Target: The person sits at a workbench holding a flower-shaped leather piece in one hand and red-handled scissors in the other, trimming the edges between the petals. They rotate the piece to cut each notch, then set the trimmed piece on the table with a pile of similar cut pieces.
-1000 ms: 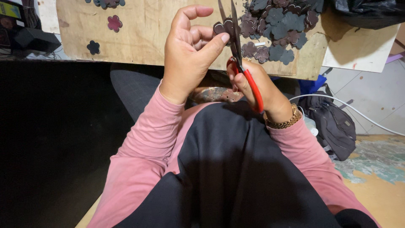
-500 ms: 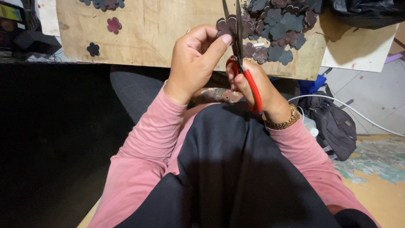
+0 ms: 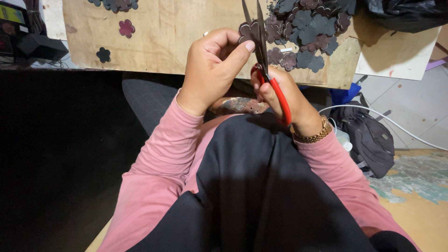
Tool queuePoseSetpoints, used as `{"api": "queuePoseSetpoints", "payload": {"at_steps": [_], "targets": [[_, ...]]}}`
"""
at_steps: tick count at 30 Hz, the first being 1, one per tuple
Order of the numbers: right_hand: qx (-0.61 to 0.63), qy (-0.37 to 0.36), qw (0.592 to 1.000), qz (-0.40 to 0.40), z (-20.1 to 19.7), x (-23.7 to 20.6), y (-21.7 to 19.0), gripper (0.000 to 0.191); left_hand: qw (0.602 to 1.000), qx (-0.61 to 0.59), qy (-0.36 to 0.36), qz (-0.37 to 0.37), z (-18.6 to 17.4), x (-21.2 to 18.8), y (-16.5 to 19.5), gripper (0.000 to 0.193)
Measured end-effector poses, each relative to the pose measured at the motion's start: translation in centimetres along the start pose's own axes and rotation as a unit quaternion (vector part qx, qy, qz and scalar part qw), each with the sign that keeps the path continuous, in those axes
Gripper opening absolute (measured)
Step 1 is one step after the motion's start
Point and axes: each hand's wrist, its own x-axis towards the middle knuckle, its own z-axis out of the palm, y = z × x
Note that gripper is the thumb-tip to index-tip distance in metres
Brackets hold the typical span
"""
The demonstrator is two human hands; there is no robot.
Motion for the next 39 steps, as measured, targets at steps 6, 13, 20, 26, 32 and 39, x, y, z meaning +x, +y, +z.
{"api": "queuePoseSetpoints", "payload": {"at_steps": [6, 13, 20, 26, 32, 39], "targets": [[-0.006, -0.006, 1.0, 0.002, -0.2, -0.2, -0.1, 0.071, 1.0, -0.008, -0.008, 0.0, -0.4, 0.1, 0.0, 0.009], [0.012, -0.006, 1.0, 0.007, -0.2, 0.0, 0.2, 0.069, 0.999, -0.038, 0.006, -0.009, -0.5, 0.2, -0.4, 0.007], [0.055, 0.012, 0.998, 0.018, 0.4, -0.1, 0.6, 0.067, 0.998, -0.068, 0.005, 0.007, 0.3, 0.2, -1.1, 0.008], [0.046, 0.006, 0.999, 0.002, 0.5, 0.2, 0.9, 0.067, 1.0, -0.022, 0.013, 0.009, 0.0, 0.2, -0.8, 0.008], [0.027, 0.01, 0.999, 0.022, 0.4, 0.0, 1.1, 0.068, 1.0, -0.012, 0.018, 0.008, 0.0, 0.1, -0.5, 0.009], [0.047, -0.049, 0.998, -0.007, -0.1, -0.1, 0.5, 0.07, 0.996, -0.074, 0.042, 0.004, -0.2, 0.5, -0.2, 0.012]]}}
